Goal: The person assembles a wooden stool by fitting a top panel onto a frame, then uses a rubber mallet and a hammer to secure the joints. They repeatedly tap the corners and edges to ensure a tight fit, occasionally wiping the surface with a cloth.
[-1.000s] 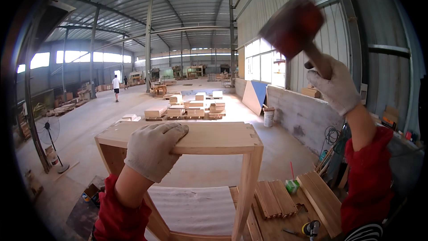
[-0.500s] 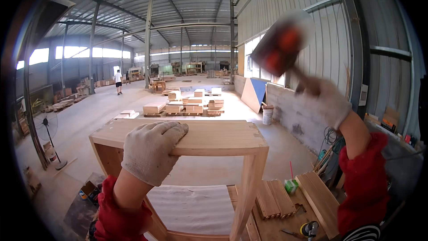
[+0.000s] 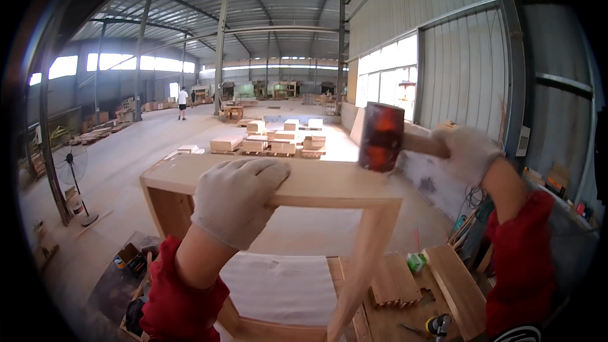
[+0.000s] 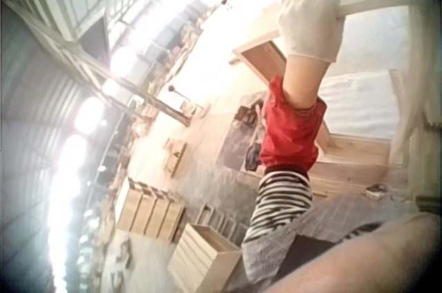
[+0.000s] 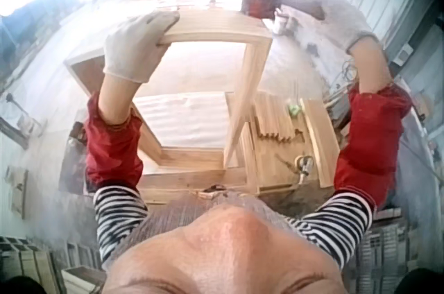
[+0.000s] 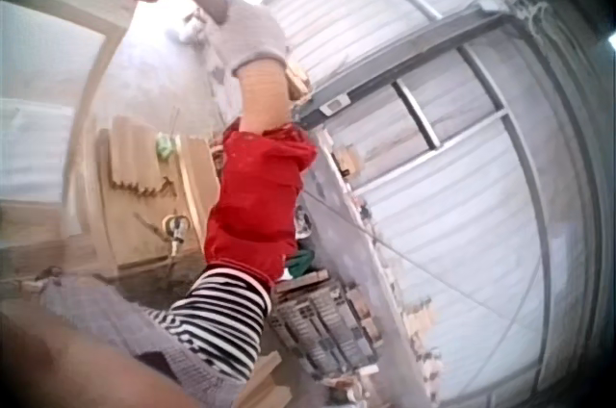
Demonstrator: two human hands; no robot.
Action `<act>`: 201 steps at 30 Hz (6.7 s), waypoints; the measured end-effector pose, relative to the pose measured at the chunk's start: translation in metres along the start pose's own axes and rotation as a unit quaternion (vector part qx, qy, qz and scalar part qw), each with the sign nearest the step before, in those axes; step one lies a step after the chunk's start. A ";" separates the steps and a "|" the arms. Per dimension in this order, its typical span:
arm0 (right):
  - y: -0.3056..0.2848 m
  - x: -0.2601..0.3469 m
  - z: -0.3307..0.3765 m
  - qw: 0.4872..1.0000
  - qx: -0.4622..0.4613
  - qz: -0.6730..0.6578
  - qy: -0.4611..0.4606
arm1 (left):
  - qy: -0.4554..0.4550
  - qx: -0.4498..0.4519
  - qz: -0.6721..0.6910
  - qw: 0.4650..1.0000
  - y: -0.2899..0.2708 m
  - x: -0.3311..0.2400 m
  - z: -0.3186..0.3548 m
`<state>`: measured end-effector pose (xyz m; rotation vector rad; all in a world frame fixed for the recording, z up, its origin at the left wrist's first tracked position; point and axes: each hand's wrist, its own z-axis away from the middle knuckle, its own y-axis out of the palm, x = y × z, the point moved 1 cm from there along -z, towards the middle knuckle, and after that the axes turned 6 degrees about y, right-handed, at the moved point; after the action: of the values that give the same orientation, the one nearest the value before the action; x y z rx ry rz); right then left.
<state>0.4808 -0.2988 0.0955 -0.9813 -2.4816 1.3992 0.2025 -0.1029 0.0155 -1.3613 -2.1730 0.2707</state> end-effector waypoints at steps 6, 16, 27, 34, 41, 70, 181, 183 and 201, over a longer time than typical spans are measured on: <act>0.042 -0.036 0.018 0.984 -0.108 -0.138 0.011 | -0.018 0.008 -0.008 1.000 0.010 0.001 0.000; 0.341 -0.026 0.279 0.734 0.286 -0.502 0.356 | 0.116 -0.195 -0.061 0.972 0.016 -0.057 0.079; 0.350 0.017 0.473 0.618 0.385 -0.525 0.441 | -0.530 -0.176 0.510 0.654 0.024 0.064 0.245; 0.346 0.046 0.370 0.628 0.314 -0.610 0.367 | -0.404 -0.167 0.474 0.765 -0.001 -0.002 0.215; 0.321 0.149 0.325 0.598 0.403 -0.657 0.221 | -0.320 -0.094 0.435 0.836 -0.014 -0.024 0.197; 0.231 0.409 0.390 0.462 0.643 -0.573 -0.211 | -0.558 -0.251 0.413 0.675 -0.106 -0.103 0.248; 0.316 0.685 0.965 0.223 0.954 -0.172 -0.099 | -0.852 -0.490 -0.098 0.158 -0.544 -0.751 0.981; 0.362 0.684 0.970 0.364 0.909 -0.199 -0.041 | -0.854 -0.472 -0.102 0.191 -0.552 -0.770 0.989; 0.456 0.628 1.025 0.349 0.896 -0.242 0.128 | -0.910 -0.206 -0.312 0.177 -0.583 -0.702 0.983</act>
<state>-0.2094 -0.5004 -0.9704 0.2007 0.1392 2.0069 -0.5544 -0.8738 -0.7804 -0.4306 1.2516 -0.4909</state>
